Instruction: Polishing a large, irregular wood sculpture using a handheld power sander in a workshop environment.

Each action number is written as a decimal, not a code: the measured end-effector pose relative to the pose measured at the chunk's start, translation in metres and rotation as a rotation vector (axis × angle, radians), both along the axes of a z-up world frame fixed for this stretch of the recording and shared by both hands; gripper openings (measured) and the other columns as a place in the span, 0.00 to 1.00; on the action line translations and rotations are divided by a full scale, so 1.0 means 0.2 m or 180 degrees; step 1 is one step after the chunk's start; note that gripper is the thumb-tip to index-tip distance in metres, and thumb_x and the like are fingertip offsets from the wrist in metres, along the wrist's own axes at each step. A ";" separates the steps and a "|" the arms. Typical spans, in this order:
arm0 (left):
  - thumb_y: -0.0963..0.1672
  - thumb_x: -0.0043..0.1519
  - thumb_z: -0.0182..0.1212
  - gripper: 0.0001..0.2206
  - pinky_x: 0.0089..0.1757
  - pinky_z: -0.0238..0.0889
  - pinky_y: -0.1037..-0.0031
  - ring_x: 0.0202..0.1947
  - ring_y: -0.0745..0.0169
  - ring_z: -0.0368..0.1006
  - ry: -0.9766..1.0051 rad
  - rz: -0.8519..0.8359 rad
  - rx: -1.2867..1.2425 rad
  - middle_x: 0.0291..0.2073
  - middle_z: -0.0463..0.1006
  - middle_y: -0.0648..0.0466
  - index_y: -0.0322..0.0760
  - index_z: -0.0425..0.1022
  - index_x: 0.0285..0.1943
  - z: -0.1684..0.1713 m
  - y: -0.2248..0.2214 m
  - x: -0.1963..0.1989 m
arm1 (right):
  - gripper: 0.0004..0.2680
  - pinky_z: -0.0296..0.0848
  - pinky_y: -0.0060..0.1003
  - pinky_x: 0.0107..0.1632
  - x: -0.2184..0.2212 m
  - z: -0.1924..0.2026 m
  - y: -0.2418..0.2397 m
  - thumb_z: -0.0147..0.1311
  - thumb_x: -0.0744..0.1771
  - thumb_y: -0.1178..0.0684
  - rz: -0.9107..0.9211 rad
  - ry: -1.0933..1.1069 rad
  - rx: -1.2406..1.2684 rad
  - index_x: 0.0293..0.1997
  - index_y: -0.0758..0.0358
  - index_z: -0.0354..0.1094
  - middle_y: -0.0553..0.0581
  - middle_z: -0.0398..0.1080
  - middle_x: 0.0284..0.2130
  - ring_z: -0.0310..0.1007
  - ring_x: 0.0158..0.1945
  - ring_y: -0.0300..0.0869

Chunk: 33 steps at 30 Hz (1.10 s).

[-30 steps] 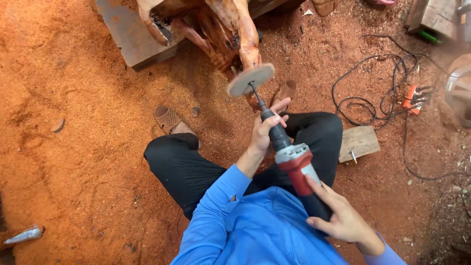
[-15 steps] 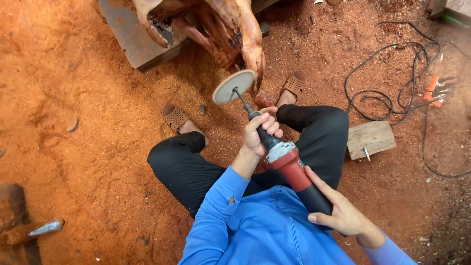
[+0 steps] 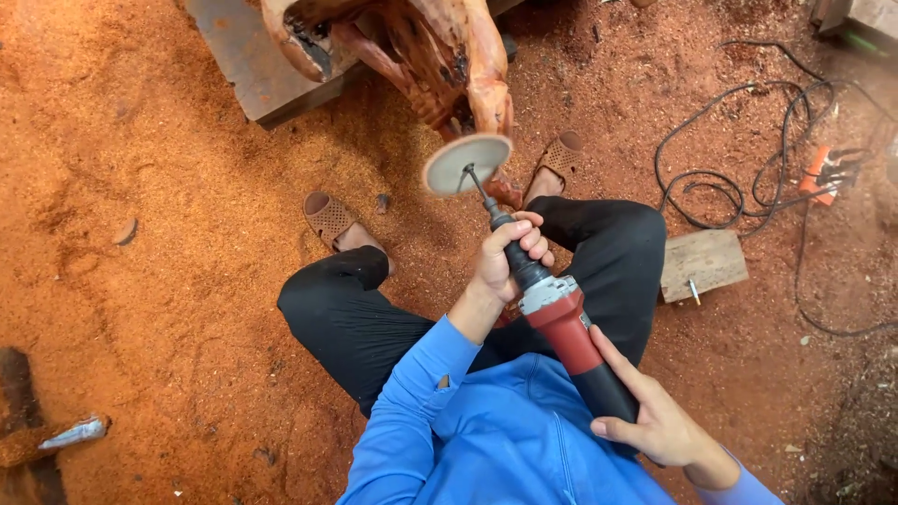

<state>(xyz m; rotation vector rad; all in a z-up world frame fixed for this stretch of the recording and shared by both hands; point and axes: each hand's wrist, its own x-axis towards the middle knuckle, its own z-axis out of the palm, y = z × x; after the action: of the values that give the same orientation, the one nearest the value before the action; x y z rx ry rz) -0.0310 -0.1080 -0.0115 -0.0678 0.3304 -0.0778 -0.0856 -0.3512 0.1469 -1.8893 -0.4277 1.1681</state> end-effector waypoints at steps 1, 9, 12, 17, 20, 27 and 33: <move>0.40 0.61 0.57 0.03 0.30 0.64 0.71 0.21 0.67 0.60 -0.0016 -0.0083 0.0007 0.18 0.63 0.58 0.34 0.74 0.41 0.04 -0.01 0.01 | 0.42 0.42 0.38 0.73 -0.02 0.01 -0.01 0.67 0.59 0.46 -0.0076 0.0021 0.0096 0.79 0.54 0.35 0.54 0.41 0.78 0.46 0.77 0.41; 0.42 0.63 0.55 0.06 0.34 0.61 0.74 0.23 0.73 0.58 -0.0075 0.0073 -0.0504 0.20 0.59 0.65 0.38 0.74 0.46 0.14 0.07 -0.21 | 0.31 0.70 0.53 0.55 0.23 -0.23 0.04 0.56 0.65 0.39 0.0540 -0.0846 0.1451 0.74 0.64 0.52 0.72 0.62 0.63 0.68 0.63 0.61; 0.43 0.65 0.56 0.07 0.40 0.68 0.69 0.27 0.73 0.62 0.0164 0.0182 -0.0403 0.22 0.60 0.65 0.37 0.73 0.49 0.07 0.11 -0.19 | 0.27 0.77 0.58 0.41 0.33 -0.32 0.39 0.56 0.65 0.39 0.0722 -0.2751 0.2123 0.69 0.63 0.61 0.82 0.65 0.55 0.73 0.53 0.71; 0.49 0.66 0.56 0.12 0.53 0.70 0.54 0.53 0.46 0.78 0.0295 0.0026 0.0619 0.51 0.82 0.38 0.38 0.76 0.48 0.11 0.25 -0.10 | 0.17 0.75 0.58 0.49 0.38 -0.23 0.68 0.59 0.66 0.46 0.0039 -0.3183 0.2526 0.59 0.62 0.73 0.77 0.72 0.53 0.76 0.49 0.69; 0.51 0.68 0.53 0.16 0.61 0.64 0.52 0.69 0.38 0.63 -0.0251 -0.0106 0.0650 0.67 0.67 0.33 0.35 0.79 0.46 0.14 0.25 -0.05 | 0.13 0.77 0.52 0.47 0.42 -0.15 0.73 0.57 0.68 0.48 0.0048 -0.3535 0.2538 0.54 0.66 0.75 0.74 0.74 0.52 0.78 0.48 0.63; 0.48 0.65 0.55 0.15 0.59 0.66 0.55 0.70 0.46 0.62 -0.0310 -0.0201 0.0657 0.71 0.63 0.40 0.32 0.78 0.34 0.04 0.24 -0.01 | 0.14 0.78 0.49 0.45 0.42 -0.10 0.79 0.60 0.66 0.50 0.0018 -0.3570 0.2529 0.53 0.71 0.73 0.73 0.76 0.47 0.80 0.47 0.63; 0.49 0.66 0.54 0.16 0.59 0.67 0.51 0.71 0.45 0.61 -0.0324 -0.0209 0.0717 0.70 0.65 0.40 0.32 0.79 0.34 -0.04 0.23 0.00 | 0.23 0.77 0.53 0.46 0.42 -0.23 0.72 0.69 0.61 0.47 -0.0030 -0.3389 0.2570 0.54 0.75 0.70 0.74 0.75 0.47 0.79 0.49 0.64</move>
<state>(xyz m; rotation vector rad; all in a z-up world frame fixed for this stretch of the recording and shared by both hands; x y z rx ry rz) -0.0305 -0.0613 -0.0203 0.1698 0.2380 -0.1082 -0.0007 -0.2079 0.1000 -1.5849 -1.2296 -0.1721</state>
